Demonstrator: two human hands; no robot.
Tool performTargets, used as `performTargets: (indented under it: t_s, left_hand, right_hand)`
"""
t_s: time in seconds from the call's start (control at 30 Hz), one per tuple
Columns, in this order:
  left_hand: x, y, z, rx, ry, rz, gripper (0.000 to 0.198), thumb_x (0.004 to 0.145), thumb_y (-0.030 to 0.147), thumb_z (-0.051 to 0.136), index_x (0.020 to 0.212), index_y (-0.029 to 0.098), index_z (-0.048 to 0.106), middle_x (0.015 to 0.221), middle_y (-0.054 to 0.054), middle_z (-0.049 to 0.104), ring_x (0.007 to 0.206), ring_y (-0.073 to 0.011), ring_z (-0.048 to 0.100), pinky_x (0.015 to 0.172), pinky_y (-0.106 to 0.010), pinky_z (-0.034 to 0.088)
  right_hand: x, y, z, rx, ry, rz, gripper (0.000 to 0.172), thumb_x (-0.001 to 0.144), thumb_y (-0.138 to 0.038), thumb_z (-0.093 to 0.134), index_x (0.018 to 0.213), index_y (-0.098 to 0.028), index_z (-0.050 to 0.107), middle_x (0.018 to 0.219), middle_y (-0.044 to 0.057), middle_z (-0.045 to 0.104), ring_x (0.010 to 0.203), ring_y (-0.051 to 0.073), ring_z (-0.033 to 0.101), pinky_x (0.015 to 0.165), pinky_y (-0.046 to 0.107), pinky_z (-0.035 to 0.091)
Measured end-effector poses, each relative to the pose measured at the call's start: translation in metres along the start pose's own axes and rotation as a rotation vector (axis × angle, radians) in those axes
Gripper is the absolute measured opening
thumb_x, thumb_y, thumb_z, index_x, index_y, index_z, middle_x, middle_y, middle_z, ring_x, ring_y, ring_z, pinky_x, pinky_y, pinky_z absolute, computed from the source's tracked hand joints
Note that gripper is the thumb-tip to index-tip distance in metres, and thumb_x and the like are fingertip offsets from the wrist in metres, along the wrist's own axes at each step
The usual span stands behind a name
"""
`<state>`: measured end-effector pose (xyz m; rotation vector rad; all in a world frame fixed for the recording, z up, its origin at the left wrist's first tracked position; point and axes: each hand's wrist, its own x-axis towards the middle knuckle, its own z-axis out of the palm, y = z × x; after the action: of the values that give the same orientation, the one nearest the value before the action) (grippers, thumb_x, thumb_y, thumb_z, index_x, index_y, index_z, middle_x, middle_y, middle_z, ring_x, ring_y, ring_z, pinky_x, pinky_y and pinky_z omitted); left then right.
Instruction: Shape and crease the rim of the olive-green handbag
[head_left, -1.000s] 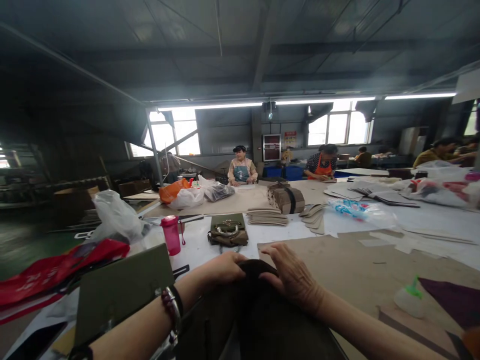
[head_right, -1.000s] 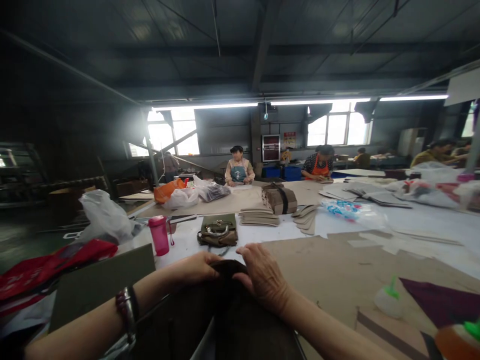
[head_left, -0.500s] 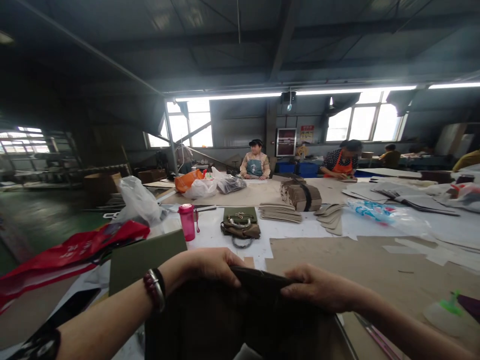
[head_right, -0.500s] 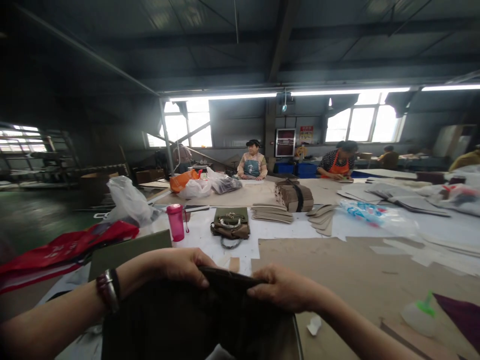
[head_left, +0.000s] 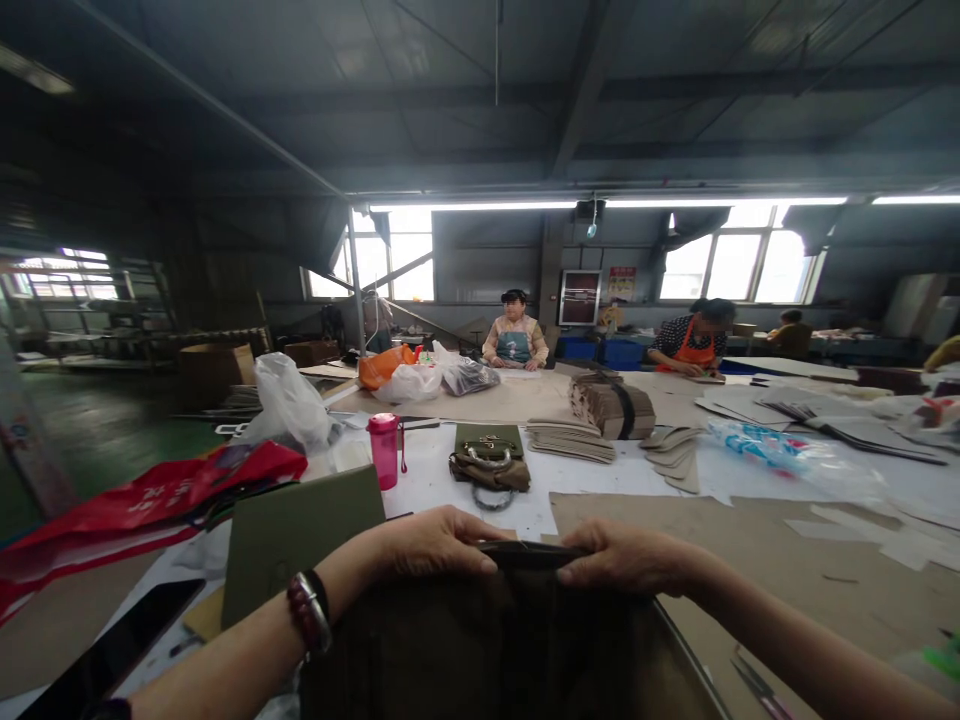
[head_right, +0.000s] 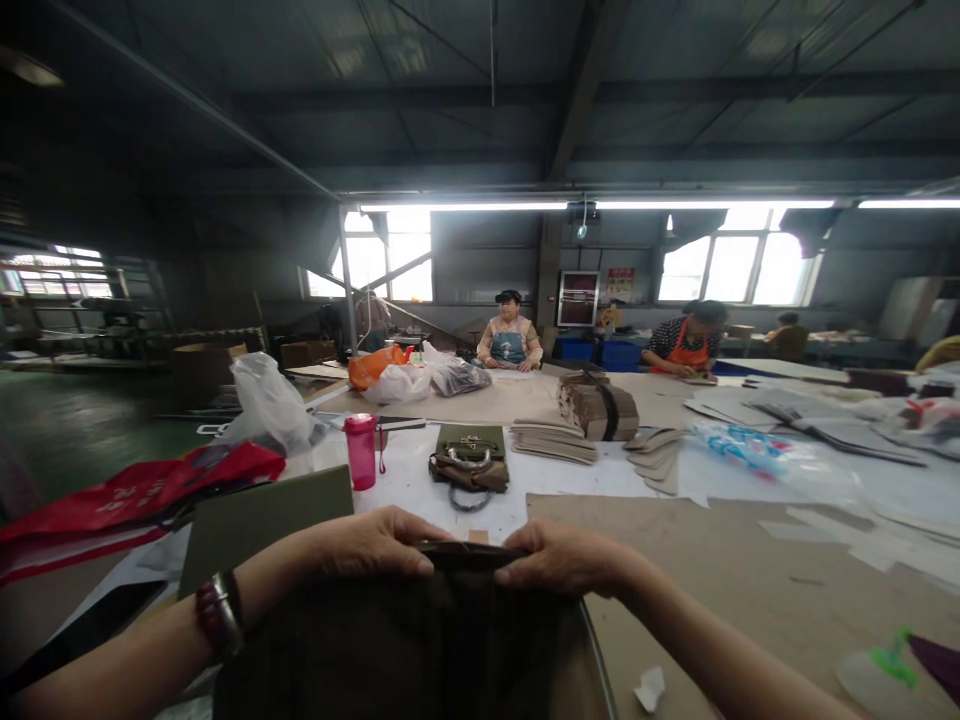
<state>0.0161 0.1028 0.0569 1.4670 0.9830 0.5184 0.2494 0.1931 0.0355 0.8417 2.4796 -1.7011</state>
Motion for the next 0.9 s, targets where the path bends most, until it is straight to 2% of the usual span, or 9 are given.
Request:
performTargets:
  t_s: [0.1, 0.23, 0.43, 0.53, 0.73, 0.9]
  left_hand:
    - [0.006, 0.004, 0.0, 0.163, 0.004, 0.044, 0.038, 0.07, 0.024, 0.055, 0.108, 0.019, 0.055, 0.102, 0.001, 0.06, 0.092, -0.0173, 0.053, 0.084, -0.025, 0.038]
    - [0.013, 0.008, 0.002, 0.392, 0.066, 0.023, 0.034, 0.071, 0.02, 0.049, 0.104, 0.022, 0.057, 0.096, 0.004, 0.062, 0.088, -0.0176, 0.054, 0.079, -0.023, 0.04]
    - [0.021, 0.006, 0.004, 0.512, 0.115, 0.135, 0.036, 0.073, 0.028, 0.05, 0.109, 0.022, 0.054, 0.1, 0.005, 0.06, 0.088, -0.0158, 0.052, 0.08, -0.019, 0.037]
    - [0.025, 0.004, 0.002, 0.564, 0.117, 0.137, 0.032, 0.076, 0.03, 0.047, 0.106, 0.023, 0.057, 0.097, 0.004, 0.062, 0.086, -0.0156, 0.053, 0.079, -0.019, 0.037]
    - [0.034, 0.004, -0.006, 0.47, 0.06, 0.079, 0.031, 0.076, 0.033, 0.048, 0.1, 0.018, 0.06, 0.094, 0.001, 0.063, 0.085, -0.0153, 0.054, 0.078, -0.019, 0.039]
    - [0.039, 0.003, -0.013, 0.347, 0.019, 0.022, 0.029, 0.073, 0.031, 0.052, 0.094, 0.015, 0.063, 0.084, -0.001, 0.064, 0.073, -0.0129, 0.054, 0.07, -0.019, 0.04]
  right_hand:
    - [0.001, 0.003, -0.002, -0.006, 0.012, 0.022, 0.033, 0.066, -0.043, 0.06, 0.072, -0.011, 0.055, 0.055, -0.004, 0.04, 0.045, 0.004, 0.03, 0.038, 0.015, 0.021]
    - [-0.001, 0.003, -0.003, -0.009, 0.025, 0.046, 0.035, 0.065, -0.044, 0.06, 0.075, -0.011, 0.056, 0.055, -0.004, 0.041, 0.046, 0.004, 0.031, 0.038, 0.014, 0.022]
    - [-0.003, 0.001, -0.004, -0.003, 0.015, 0.044, 0.032, 0.067, -0.041, 0.059, 0.075, -0.01, 0.055, 0.054, -0.004, 0.04, 0.044, 0.004, 0.031, 0.037, 0.015, 0.021]
    - [-0.001, 0.003, -0.006, -0.024, 0.01, 0.024, 0.031, 0.068, -0.041, 0.058, 0.074, -0.011, 0.055, 0.055, -0.004, 0.039, 0.045, 0.004, 0.03, 0.038, 0.015, 0.02]
    - [0.0, 0.006, -0.009, -0.017, 0.001, 0.012, 0.029, 0.069, -0.04, 0.058, 0.071, -0.011, 0.053, 0.054, -0.005, 0.037, 0.045, 0.004, 0.028, 0.038, 0.015, 0.02]
    - [0.0, 0.007, -0.011, 0.028, -0.026, 0.022, 0.032, 0.067, -0.042, 0.059, 0.074, -0.011, 0.054, 0.056, -0.004, 0.04, 0.047, 0.005, 0.032, 0.04, 0.015, 0.023]
